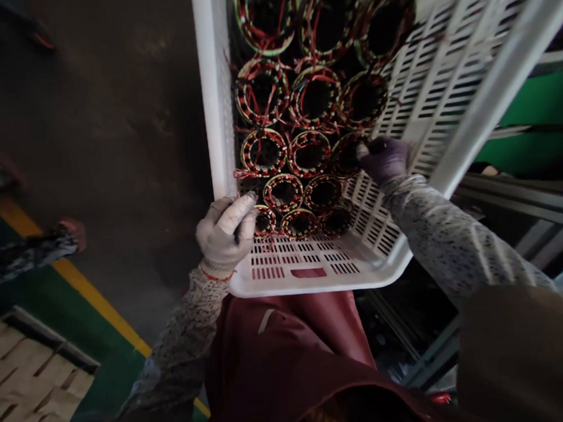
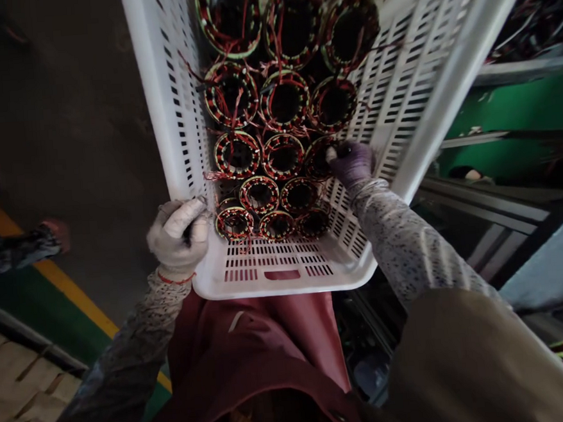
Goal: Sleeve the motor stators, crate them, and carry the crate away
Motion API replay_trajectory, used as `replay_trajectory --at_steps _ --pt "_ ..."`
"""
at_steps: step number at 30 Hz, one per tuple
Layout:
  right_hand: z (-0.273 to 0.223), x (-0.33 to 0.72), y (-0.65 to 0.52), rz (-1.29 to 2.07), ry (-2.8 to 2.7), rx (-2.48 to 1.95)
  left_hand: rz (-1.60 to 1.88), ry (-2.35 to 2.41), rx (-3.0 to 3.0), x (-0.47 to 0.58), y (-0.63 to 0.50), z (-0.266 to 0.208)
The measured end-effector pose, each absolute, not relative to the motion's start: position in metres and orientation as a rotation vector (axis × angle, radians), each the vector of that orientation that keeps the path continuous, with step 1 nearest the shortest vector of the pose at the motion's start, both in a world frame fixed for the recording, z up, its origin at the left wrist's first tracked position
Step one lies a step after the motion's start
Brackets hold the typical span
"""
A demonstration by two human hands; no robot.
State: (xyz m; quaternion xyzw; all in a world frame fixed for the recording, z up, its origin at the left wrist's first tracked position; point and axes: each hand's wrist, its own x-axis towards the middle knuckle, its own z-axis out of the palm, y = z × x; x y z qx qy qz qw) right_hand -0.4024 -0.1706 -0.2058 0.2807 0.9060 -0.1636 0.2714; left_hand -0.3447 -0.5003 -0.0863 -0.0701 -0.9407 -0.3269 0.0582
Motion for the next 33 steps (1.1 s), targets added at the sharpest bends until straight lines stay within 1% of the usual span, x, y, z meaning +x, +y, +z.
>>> replay_trajectory --at_steps 3,7,9,11,13,14,16,20,23,25,29,31,33 --pt "-0.213 -0.397 -0.175 -0.271 2.379 0.794 -1.034 -2.824 -0.223 -0.345 -0.499 -0.085" --pt "-0.209 -0.397 -0.172 -0.254 2.346 0.732 -1.072 -2.837 -0.185 -0.344 -0.499 -0.085" --pt "-0.199 -0.404 -0.173 -0.358 2.377 0.726 -1.081 -2.838 -0.199 -0.345 -0.499 -0.085" --pt "-0.184 -0.410 -0.181 -0.553 2.431 0.724 -1.106 -2.826 -0.228 -0.347 -0.498 -0.084" --pt "-0.171 -0.415 -0.198 -0.744 2.440 0.643 -1.140 -2.805 -0.240 -0.349 -0.498 -0.083" --pt "-0.169 -0.416 -0.208 -0.773 2.430 0.563 -1.145 -2.797 -0.240 -0.349 -0.497 -0.082" --pt "-0.174 -0.417 -0.228 -0.659 2.425 0.384 -1.140 -2.795 -0.230 -0.349 -0.496 -0.082" --pt "-0.206 -0.417 -0.247 -0.275 2.402 0.124 -1.150 -2.797 -0.225 -0.347 -0.495 -0.082" --pt "-0.217 -0.418 -0.244 -0.215 2.386 0.045 -1.179 -2.789 -0.225 -0.346 -0.495 -0.082" --pt "-0.212 -0.419 -0.243 -0.308 2.417 0.059 -1.208 -2.796 -0.216 -0.346 -0.495 -0.082" --pt "-0.193 -0.424 -0.266 -0.688 2.425 0.121 -1.255 -2.804 -0.191 -0.346 -0.495 -0.082" --pt "-0.192 -0.428 -0.288 -0.741 2.403 0.101 -1.270 -2.793 -0.198 -0.345 -0.495 -0.082" --pt "-0.196 -0.433 -0.308 -0.683 2.396 0.069 -1.286 -2.786 -0.196 -0.344 -0.495 -0.083"
